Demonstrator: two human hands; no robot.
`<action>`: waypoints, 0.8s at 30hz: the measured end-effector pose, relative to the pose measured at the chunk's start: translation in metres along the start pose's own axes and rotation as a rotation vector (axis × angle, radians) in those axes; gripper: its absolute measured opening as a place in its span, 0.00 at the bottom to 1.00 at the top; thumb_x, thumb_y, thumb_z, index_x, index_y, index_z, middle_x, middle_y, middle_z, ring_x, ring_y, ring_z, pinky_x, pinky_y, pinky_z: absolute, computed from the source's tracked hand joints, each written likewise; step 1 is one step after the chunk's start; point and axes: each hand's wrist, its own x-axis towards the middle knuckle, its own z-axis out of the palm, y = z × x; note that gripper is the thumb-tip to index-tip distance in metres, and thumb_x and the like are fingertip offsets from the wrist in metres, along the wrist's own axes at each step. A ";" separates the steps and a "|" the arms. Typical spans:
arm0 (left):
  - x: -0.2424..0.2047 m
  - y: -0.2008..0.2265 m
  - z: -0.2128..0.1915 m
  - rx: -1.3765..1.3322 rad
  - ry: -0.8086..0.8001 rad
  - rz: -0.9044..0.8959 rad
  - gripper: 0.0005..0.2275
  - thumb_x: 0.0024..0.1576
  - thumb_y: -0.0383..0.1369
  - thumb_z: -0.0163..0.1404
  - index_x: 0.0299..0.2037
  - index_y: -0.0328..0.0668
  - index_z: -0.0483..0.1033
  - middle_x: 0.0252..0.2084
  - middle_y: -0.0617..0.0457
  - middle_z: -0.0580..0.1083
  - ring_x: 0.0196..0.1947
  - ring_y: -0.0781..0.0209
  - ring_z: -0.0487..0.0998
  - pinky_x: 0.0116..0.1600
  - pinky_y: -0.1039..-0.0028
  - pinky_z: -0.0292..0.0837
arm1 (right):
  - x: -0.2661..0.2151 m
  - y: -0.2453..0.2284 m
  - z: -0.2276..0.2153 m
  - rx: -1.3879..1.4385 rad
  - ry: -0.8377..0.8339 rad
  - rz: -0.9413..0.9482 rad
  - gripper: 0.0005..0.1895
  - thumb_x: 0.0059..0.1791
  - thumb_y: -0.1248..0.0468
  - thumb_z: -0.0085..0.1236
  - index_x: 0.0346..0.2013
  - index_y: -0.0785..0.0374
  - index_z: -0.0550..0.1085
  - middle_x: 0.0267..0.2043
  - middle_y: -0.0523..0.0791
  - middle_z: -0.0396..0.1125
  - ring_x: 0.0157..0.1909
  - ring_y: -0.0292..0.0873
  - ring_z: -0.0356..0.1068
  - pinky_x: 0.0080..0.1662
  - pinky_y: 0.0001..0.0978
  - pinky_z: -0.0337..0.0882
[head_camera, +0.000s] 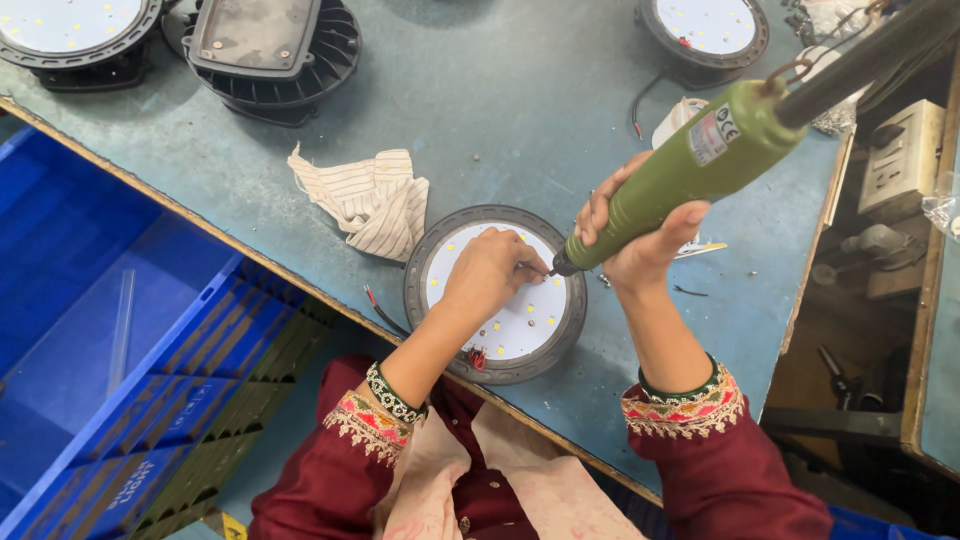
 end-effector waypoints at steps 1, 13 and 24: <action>0.000 -0.001 0.000 0.007 -0.006 0.007 0.06 0.45 0.31 0.63 0.33 0.51 0.87 0.30 0.52 0.76 0.37 0.50 0.75 0.44 0.62 0.71 | -0.001 0.001 -0.002 -0.003 -0.001 -0.004 0.48 0.43 0.19 0.50 0.45 0.63 0.62 0.26 0.46 0.59 0.21 0.41 0.60 0.28 0.34 0.66; -0.002 -0.008 0.007 0.114 0.034 0.192 0.02 0.52 0.33 0.59 0.32 0.51 0.83 0.34 0.54 0.74 0.40 0.51 0.77 0.43 0.63 0.72 | -0.017 -0.013 -0.004 0.007 0.008 -0.053 0.47 0.43 0.20 0.50 0.47 0.61 0.61 0.27 0.46 0.59 0.23 0.40 0.61 0.29 0.34 0.66; -0.038 -0.007 -0.039 0.012 0.121 0.109 0.03 0.52 0.30 0.59 0.35 0.47 0.81 0.37 0.51 0.72 0.45 0.50 0.75 0.48 0.62 0.71 | -0.030 -0.033 0.002 -0.126 0.031 -0.110 0.47 0.45 0.19 0.47 0.45 0.62 0.60 0.25 0.47 0.58 0.21 0.41 0.59 0.27 0.34 0.65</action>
